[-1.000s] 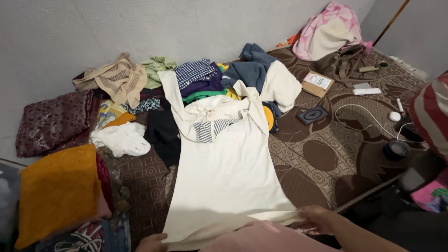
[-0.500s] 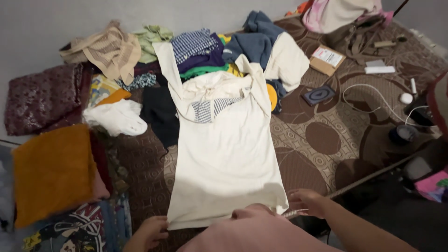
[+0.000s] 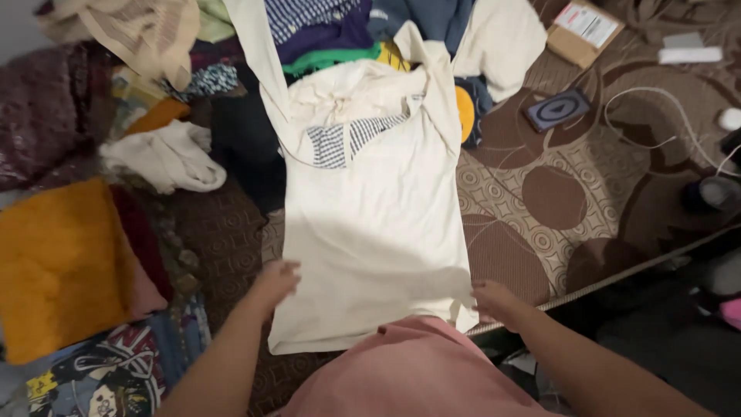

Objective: Folding items of clothing including a t-shirt, pants, and a baby shirt on a bed.

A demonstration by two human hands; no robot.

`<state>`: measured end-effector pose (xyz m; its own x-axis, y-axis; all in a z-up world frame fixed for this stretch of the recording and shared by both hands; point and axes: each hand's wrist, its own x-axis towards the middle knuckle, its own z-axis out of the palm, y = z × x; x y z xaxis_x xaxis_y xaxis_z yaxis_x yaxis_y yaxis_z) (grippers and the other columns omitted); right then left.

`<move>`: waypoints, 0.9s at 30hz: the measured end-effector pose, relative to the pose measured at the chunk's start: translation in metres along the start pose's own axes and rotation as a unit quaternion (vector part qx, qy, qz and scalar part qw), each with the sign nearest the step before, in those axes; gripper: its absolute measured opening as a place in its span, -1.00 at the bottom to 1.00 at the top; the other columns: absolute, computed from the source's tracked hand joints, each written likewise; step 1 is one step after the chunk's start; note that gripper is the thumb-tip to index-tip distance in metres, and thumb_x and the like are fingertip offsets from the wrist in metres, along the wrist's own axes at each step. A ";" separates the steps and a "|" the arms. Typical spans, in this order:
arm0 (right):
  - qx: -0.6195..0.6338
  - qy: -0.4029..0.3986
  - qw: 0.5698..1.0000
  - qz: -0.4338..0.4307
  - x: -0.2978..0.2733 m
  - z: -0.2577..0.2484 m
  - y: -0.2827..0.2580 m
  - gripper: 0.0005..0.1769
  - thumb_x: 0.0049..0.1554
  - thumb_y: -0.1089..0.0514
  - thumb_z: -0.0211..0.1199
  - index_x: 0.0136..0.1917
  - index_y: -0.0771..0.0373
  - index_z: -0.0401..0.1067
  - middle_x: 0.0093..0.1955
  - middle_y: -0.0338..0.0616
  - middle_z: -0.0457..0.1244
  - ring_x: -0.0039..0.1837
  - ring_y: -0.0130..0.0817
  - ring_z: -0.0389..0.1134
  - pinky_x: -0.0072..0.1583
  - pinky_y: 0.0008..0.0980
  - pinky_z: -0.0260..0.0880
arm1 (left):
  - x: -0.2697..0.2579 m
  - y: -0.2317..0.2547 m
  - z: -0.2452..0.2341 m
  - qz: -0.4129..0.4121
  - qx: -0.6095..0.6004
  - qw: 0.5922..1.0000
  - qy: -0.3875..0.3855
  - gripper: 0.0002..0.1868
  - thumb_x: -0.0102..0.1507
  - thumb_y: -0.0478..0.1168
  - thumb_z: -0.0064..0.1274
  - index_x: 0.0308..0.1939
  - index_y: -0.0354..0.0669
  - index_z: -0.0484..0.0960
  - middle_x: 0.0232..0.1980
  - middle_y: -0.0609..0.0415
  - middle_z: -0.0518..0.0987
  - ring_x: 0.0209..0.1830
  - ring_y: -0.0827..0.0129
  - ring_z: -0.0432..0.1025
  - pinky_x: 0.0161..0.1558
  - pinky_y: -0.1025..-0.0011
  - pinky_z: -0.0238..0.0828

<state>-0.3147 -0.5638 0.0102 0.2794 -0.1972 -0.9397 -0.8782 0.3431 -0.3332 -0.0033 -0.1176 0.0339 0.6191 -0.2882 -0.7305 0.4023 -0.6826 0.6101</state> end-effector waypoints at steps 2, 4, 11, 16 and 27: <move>0.035 -0.010 0.997 -0.065 0.043 -0.006 0.006 -0.40 0.14 0.15 0.21 0.46 0.20 0.29 0.19 -0.03 0.34 0.09 -0.21 0.43 -0.03 -0.24 0.49 | 0.024 0.038 0.001 0.123 0.125 0.984 0.032 -0.49 0.18 -0.19 0.15 0.24 0.01 0.60 0.25 -0.13 0.54 0.22 0.11 0.46 0.18 0.24 0.41; -0.026 0.002 0.993 -0.113 0.057 -0.007 -0.003 -0.30 0.09 0.16 0.26 0.49 0.24 0.25 0.24 -0.06 0.34 0.14 -0.24 0.41 0.03 -0.29 0.47 | 0.057 0.068 0.005 0.167 0.233 0.957 0.053 -0.51 0.16 -0.17 0.16 0.20 0.11 0.63 0.33 -0.16 0.48 0.33 0.03 0.37 0.28 0.21 0.32; -0.151 0.062 0.986 -0.033 0.024 0.012 -0.063 -0.23 0.02 0.09 0.34 0.51 -0.02 0.32 0.28 -0.13 0.26 0.15 -0.29 0.34 0.12 -0.21 0.45 | 0.092 0.224 0.039 0.102 0.551 0.828 -0.015 -0.42 0.16 -0.19 0.09 0.22 0.57 0.60 0.71 0.01 -0.33 0.70 -0.04 -0.37 0.50 -0.06 -0.03; -0.283 0.017 0.953 -0.110 0.073 -0.004 -0.016 -0.44 0.05 0.04 0.34 0.33 0.15 0.52 0.10 -0.10 0.42 0.01 -0.27 0.46 0.03 -0.31 0.51 | 0.188 0.215 0.045 0.164 0.636 0.754 0.021 -0.43 0.23 -0.10 0.00 0.35 0.41 0.48 0.68 -0.06 -0.37 0.67 -0.07 -0.54 0.48 -0.24 -0.32; 0.022 0.009 0.999 -0.038 0.001 0.013 -0.025 -0.51 0.21 -0.02 0.18 0.33 0.23 0.49 0.12 -0.15 0.42 -0.03 -0.33 0.48 -0.08 -0.42 0.44 | 0.184 0.234 0.022 0.145 0.685 0.713 -0.025 -0.19 0.23 0.15 0.07 0.54 0.18 0.25 0.73 0.09 -0.32 0.72 0.07 -0.56 0.56 -0.14 -0.38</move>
<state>-0.2870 -0.5605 0.0163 0.3380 -0.2411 -0.9097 -0.8363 0.3664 -0.4079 0.1899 -0.3452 0.0354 0.5042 -0.5502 -0.6656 -0.7957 -0.5956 -0.1105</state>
